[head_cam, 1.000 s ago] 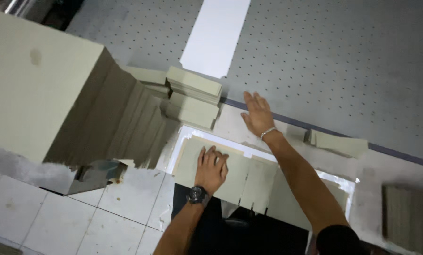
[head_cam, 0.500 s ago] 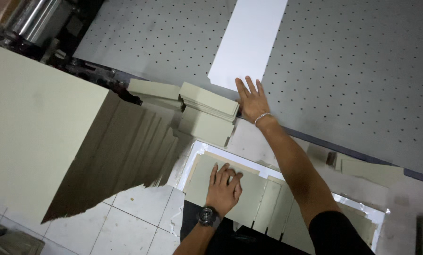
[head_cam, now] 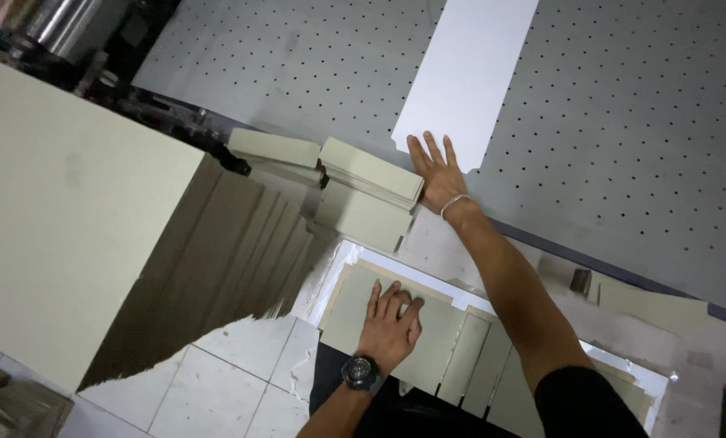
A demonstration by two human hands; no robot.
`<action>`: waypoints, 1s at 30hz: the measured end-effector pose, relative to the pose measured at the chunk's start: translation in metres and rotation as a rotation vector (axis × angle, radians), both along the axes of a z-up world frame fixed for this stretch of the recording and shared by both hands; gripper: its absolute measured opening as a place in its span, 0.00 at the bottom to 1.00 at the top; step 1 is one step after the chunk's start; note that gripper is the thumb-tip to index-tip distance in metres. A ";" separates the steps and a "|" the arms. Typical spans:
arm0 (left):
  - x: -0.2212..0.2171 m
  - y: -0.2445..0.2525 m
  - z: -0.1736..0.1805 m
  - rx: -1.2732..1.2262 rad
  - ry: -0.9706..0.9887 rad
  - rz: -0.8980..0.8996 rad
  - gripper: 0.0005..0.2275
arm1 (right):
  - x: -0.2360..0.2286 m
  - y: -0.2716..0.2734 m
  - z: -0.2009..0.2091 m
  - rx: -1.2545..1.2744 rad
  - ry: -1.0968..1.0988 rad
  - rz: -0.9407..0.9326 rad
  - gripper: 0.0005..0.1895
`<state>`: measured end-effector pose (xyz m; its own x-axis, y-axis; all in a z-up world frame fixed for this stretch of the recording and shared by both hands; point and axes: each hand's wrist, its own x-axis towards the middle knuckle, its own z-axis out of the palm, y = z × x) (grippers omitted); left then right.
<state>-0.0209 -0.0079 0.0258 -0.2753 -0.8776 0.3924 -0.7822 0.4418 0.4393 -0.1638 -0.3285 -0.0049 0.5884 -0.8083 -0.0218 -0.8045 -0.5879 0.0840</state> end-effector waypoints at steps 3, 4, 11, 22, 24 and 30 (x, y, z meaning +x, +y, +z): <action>0.002 -0.002 0.003 -0.010 -0.002 -0.001 0.16 | -0.005 0.003 0.006 0.036 0.066 -0.039 0.45; 0.003 -0.002 0.002 -0.017 -0.003 -0.004 0.16 | -0.008 0.005 0.012 0.029 0.064 -0.042 0.45; 0.004 -0.005 0.005 0.017 0.019 -0.014 0.15 | -0.029 -0.005 0.012 -0.161 -0.140 -0.083 0.48; 0.009 -0.007 0.001 0.018 0.038 -0.015 0.15 | -0.086 -0.040 0.018 -0.660 -0.169 -0.066 0.35; 0.010 -0.007 -0.002 -0.005 0.040 -0.027 0.13 | -0.098 -0.042 0.015 -0.681 -0.119 -0.094 0.37; 0.015 -0.013 -0.019 0.000 0.080 -0.091 0.12 | -0.103 0.022 0.025 -0.521 -0.172 -0.234 0.36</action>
